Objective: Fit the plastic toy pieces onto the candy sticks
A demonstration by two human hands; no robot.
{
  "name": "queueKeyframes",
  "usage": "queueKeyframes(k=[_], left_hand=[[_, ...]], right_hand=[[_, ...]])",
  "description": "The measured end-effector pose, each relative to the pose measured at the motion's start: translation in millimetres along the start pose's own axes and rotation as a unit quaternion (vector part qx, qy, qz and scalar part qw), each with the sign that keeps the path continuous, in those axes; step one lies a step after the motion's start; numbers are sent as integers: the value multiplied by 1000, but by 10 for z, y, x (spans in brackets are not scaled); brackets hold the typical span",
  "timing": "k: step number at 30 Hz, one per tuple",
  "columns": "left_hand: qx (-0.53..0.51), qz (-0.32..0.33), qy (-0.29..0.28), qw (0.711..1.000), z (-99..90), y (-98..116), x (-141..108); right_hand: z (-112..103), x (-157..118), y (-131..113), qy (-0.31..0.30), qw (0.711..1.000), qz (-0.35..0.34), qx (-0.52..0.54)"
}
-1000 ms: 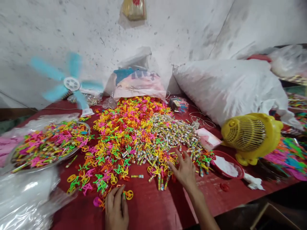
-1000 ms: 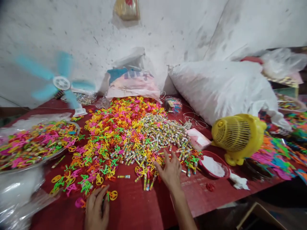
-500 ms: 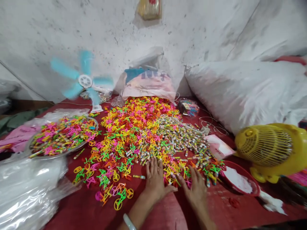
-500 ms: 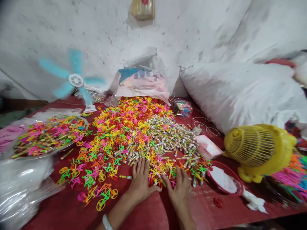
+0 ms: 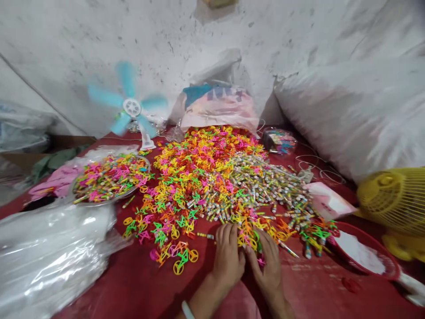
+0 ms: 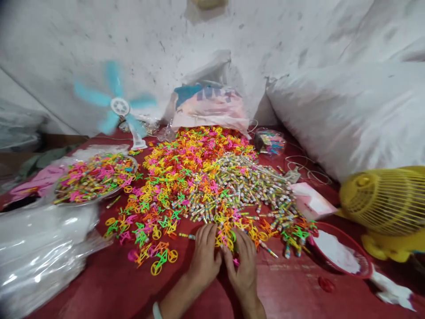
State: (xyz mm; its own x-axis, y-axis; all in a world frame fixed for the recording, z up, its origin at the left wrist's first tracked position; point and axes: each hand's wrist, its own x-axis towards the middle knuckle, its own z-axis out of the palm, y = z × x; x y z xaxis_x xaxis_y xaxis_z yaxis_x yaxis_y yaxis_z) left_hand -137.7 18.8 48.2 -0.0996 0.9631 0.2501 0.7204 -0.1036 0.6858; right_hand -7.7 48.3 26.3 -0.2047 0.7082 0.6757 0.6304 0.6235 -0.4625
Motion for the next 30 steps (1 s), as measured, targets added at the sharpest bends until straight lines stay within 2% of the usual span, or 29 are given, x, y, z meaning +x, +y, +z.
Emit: queueKeyframes(k=[3, 5, 8, 13, 15, 17, 19, 21, 23, 25, 27, 30], left_hand=[[-9, -7, -38, 999, -72, -30, -100], [-13, 4, -39, 999, -139, -68, -194], [-1, 13, 13, 1000, -276, -170, -357], [82, -18, 114, 990, -610, -478, -645], [136, -26, 130, 982, -742, -603, -733], [190, -22, 123, 974, -822, -684, -783], [233, -11, 107, 967, -819, -699, -787], [253, 0, 87, 963, -728, -646, -753], [253, 9, 62, 965, -579, -543, -696], [245, 24, 38, 969, -434, -433, -636], [241, 39, 27, 969, -345, -360, -598], [249, 48, 33, 967, -352, -380, -616]], right_hand=[[60, 6, 32, 5, 1000, -1, -28], [68, 19, 57, 16, 998, 23, -52], [44, 37, 41, 23, 996, 44, -75], [-18, 83, -84, 7, 995, 34, -98], [-47, 119, -28, 8, 991, 47, -128], [-73, 150, 139, 20, 986, 76, -145], [-83, 161, 364, 19, 983, 103, -151], [-65, 146, 541, -11, 980, 112, -165], [-15, 110, 579, -52, 978, 100, -174], [54, 62, 450, -75, 983, 70, -150], [123, 15, 202, -83, 991, 29, -103], [207, -14, -203, -90, 995, -15, -31]])
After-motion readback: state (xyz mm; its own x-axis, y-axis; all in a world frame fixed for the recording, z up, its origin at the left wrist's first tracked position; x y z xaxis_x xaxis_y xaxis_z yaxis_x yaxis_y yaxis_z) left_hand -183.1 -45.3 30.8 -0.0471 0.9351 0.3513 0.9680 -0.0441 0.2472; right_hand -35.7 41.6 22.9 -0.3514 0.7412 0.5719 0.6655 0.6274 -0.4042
